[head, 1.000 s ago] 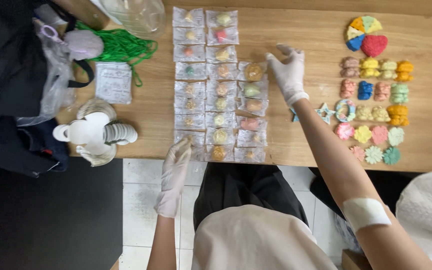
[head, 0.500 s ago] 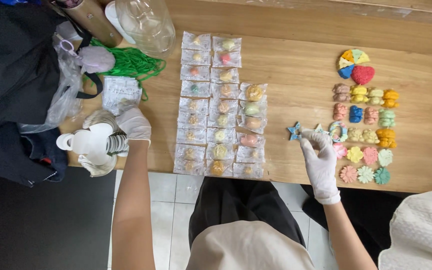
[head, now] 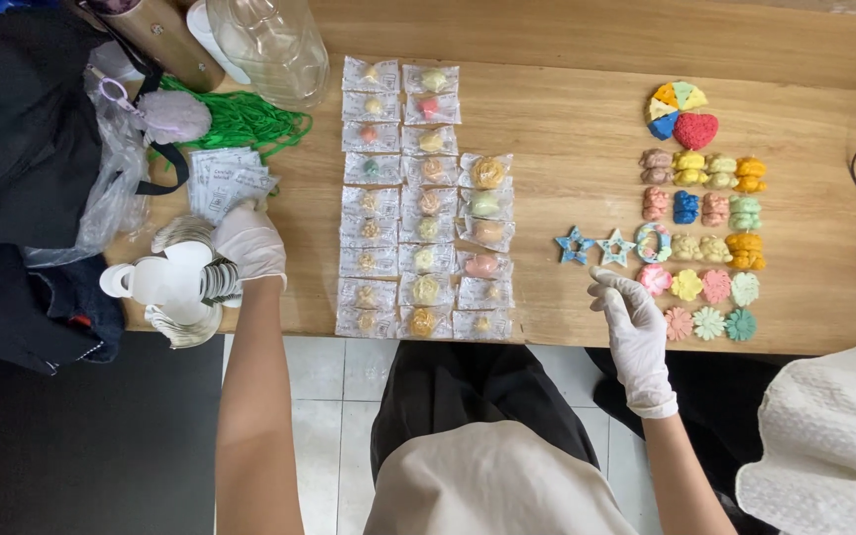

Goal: Packaging decorative wax shapes into small plastic bags with paper inserts.

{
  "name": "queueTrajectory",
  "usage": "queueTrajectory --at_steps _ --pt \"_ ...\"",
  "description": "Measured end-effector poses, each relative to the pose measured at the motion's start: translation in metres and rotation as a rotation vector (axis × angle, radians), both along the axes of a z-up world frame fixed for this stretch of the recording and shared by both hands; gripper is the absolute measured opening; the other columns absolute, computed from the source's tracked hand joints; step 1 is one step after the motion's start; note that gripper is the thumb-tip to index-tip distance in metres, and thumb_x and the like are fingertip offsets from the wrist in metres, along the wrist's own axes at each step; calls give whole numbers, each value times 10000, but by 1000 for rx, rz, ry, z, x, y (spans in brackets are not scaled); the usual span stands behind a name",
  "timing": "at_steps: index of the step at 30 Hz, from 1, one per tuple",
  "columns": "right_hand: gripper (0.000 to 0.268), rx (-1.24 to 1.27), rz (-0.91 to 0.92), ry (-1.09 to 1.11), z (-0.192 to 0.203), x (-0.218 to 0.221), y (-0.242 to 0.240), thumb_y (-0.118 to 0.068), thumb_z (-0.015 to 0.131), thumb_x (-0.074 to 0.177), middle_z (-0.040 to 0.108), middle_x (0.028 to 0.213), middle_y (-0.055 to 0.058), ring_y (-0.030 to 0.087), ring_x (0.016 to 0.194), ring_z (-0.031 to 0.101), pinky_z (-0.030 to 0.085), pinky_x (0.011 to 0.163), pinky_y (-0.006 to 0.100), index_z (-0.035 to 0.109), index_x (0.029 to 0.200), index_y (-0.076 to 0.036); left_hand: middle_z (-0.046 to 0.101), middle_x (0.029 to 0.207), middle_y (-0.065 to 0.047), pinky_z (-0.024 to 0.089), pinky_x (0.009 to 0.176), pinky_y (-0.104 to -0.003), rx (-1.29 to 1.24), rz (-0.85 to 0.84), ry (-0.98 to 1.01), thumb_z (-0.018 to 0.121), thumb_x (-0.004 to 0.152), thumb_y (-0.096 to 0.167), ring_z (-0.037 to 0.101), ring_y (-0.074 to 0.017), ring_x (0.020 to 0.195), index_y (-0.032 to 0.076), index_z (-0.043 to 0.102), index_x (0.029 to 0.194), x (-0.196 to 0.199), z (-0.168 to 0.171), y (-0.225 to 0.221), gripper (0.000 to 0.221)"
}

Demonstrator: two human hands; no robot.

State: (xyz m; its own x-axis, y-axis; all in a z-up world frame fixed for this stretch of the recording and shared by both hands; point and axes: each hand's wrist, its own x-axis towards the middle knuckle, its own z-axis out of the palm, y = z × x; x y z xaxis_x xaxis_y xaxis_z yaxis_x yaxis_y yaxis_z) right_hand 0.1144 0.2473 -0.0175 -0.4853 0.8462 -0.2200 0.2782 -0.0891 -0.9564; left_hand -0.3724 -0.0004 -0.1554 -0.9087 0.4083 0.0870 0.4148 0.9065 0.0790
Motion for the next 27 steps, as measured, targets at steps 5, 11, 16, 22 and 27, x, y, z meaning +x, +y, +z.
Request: queueTrajectory --at_steps 5,11,16,22,27 --pt "226 51 -8 51 30 -6 -10 -92 574 1048 706 1130 57 102 951 611 517 899 259 665 1224 16 724 917 -153 534 728 -384 657 146 -132 669 1005 153 680 -259 773 7 637 1045 52 127 18 155" --pt "156 230 -21 98 72 -18 -44 -42 609 1042 713 1123 59 109 966 639 531 893 263 695 1162 8 706 1086 -22 565 808 -260 1516 244 -780 612 993 65 668 -96 932 88 623 1145 148 156 14 154" --pt "187 665 122 -37 102 -30 -90 -21 755 897 733 1078 88 187 974 683 546 879 307 725 1079 -51 724 1166 -77 587 880 -279 1516 301 -1150 616 987 66 700 -130 1010 27 632 1245 270 143 15 262" --pt "292 728 103 -88 104 -25 -123 -40 812 864 721 1163 91 267 1067 693 556 927 339 725 1137 -96 694 1211 -38 545 904 -240 1534 178 -1258 633 976 37 656 -83 1044 18 615 1333 341 138 20 358" --pt "382 781 111 -108 115 -14 -124 -112 833 826 690 1258 104 295 1155 638 529 973 387 718 1191 -95 700 1159 -24 584 848 -241 1508 -1 -1356 614 989 49 672 -75 985 27 621 1297 358 156 23 309"
